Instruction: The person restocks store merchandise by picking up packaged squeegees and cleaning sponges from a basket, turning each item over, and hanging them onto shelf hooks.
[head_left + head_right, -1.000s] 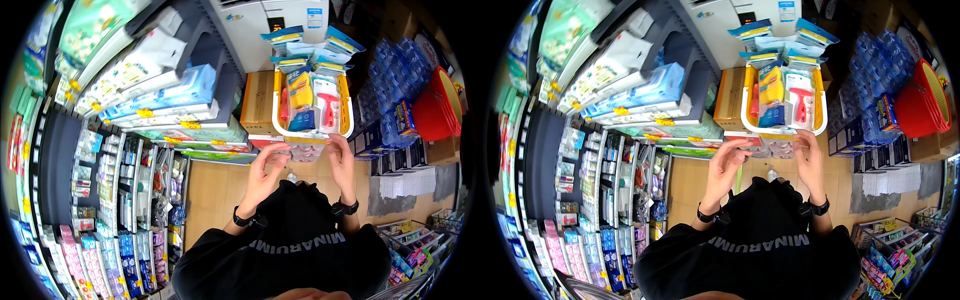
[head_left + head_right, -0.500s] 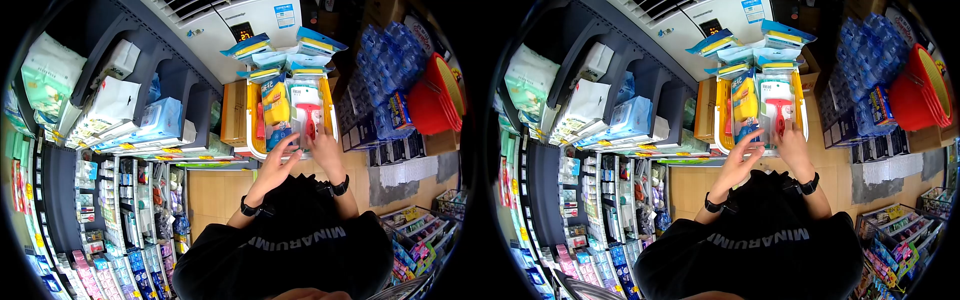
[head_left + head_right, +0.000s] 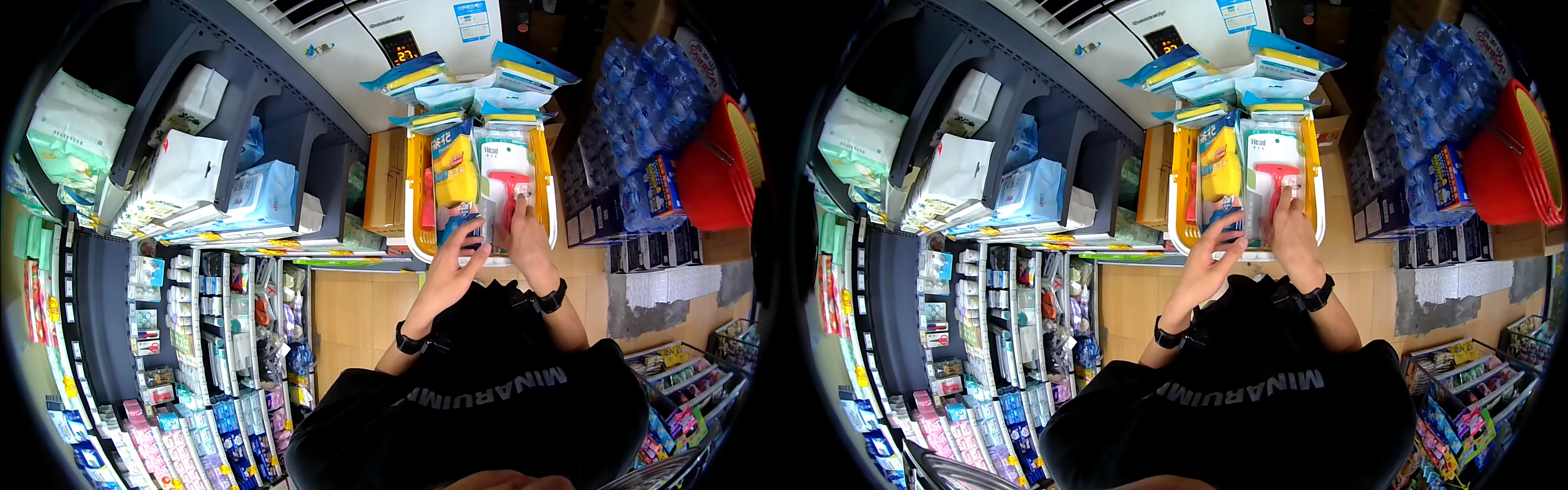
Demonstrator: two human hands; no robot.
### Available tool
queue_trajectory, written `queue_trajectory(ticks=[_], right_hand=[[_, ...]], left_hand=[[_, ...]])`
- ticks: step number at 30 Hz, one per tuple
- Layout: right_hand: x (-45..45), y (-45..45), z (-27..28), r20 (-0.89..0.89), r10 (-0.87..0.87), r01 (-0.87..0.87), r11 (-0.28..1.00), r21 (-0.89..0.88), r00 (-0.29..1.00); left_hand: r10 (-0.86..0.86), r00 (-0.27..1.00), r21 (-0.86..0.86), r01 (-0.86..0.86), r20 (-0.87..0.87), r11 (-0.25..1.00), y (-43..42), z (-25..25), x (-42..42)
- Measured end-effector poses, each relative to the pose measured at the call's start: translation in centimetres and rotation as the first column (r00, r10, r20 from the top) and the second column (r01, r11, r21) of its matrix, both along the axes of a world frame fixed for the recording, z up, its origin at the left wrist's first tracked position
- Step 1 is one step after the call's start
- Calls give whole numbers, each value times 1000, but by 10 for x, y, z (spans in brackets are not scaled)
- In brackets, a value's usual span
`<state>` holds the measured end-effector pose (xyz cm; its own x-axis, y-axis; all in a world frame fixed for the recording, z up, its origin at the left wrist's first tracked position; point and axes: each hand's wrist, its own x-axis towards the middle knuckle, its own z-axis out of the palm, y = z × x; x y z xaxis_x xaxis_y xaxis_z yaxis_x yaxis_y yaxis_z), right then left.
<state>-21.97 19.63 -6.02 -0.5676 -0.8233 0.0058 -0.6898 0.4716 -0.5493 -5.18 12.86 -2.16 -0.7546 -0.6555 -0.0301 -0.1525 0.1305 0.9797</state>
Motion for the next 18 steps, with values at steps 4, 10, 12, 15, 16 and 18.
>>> queue_trajectory(ticks=[4, 10, 12, 15, 16, 18], right_hand=[[-5, 0, -2, 28, -13, 15, 998, -54, 1000], [-3, 10, 36, 155, -61, 88, 980, -177, 986], [3, 17, 57, 231, -44, 94, 974, -208, 972], [14, 26, 69, 193, -6, 60, 960, -275, 981], [18, 28, 72, 189, 1, 52, 960, -275, 982], [28, 30, 78, 134, 68, -19, 942, -334, 989]], left_hand=[[47, 999, -45, -46, 21, 998, 3, 6, -1], [100, 995, -29, -100, -14, 995, 0, 7, 1], [123, 991, -12, -124, -51, 992, -3, 8, 1], [169, 981, 62, -164, -90, 985, -7, 10, 3], [193, 974, 94, -182, -121, 979, -8, 11, 4], [251, 950, 142, -227, -184, 963, -8, 11, 6]])
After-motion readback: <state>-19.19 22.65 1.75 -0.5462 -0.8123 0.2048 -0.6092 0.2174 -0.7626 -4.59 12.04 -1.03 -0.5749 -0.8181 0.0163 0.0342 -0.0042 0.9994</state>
